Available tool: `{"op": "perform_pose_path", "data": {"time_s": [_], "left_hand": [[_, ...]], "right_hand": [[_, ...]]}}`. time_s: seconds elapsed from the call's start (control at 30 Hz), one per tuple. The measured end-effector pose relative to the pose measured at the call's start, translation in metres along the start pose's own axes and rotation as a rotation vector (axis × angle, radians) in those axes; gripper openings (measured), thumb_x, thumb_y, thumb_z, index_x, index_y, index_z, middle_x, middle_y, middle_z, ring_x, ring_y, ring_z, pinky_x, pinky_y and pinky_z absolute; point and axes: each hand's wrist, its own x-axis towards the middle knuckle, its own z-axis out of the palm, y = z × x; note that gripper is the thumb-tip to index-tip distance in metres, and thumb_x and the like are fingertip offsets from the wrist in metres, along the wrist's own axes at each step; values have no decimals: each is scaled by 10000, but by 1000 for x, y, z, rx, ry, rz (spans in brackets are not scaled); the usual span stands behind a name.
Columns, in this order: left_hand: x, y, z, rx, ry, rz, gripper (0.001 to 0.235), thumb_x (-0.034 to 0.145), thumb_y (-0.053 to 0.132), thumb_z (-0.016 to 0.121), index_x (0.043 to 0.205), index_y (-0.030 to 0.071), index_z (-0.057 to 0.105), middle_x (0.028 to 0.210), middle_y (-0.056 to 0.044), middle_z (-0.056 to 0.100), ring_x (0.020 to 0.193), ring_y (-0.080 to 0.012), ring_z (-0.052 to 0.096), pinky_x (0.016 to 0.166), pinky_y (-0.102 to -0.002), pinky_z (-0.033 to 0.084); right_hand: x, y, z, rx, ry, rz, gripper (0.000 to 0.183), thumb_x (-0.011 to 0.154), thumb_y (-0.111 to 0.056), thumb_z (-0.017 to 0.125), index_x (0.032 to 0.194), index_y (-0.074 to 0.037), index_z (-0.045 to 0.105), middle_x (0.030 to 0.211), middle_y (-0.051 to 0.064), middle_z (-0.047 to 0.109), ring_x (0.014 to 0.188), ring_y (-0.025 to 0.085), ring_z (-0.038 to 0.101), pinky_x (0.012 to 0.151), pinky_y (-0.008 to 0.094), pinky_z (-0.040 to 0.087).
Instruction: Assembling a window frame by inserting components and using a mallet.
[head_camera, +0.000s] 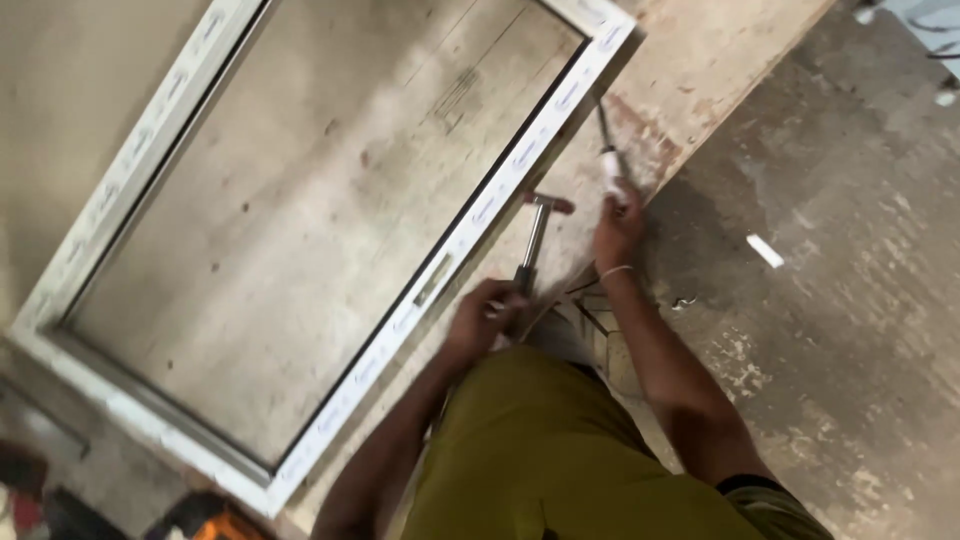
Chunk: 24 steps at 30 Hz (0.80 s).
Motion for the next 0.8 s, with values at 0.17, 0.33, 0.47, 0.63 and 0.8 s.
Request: {"op": "perform_pose_path", "data": {"time_s": [0.17,0.33,0.47,0.63,0.8], "left_hand": [[-80,5,-39,147,311,-130,340,936,208,742,1247,78,695,1098,-91,757,961,-202,745,803,-343,599],[-93,61,-40,541,495,333,516,871,183,796,1327,42,599,1273,-196,654,1177,-383,606,1005,-468,489],[-84,51,-29,753,433,459,515,881,173,730,1366,73,589,1219,-129,681,1166,-344,642,1064,-502,443],[-102,-8,-51,272,676,125,302,947,233,755,1164,51,649,1030,-119,691,959,-299,651,824,-459,554],[-115,-47,-92,-445,866,181,189,1122,214,522,1240,67,525,1075,-83,617,992,-177,615,822,-370,545]], "right_hand": [[-66,-60,-40,66,-84,-213,243,1095,-204,622,1321,-115,623,1129,82,620,841,154,582,688,292,515],[-152,-144,-29,-345,-518,-799,206,1089,-212,641,1258,-96,658,1176,140,636,981,222,647,748,293,578],[-195,-177,-8,-311,-995,-679,296,1019,-228,702,1264,-62,684,1182,110,698,984,196,714,803,303,601],[-177,-146,-2,-213,-1019,-490,480,1000,-253,729,1374,-4,558,1461,190,558,992,196,710,836,331,594],[-133,-57,-2,-624,-833,-244,508,981,-366,728,1389,-91,600,1078,119,726,889,199,709,762,361,567]]}}
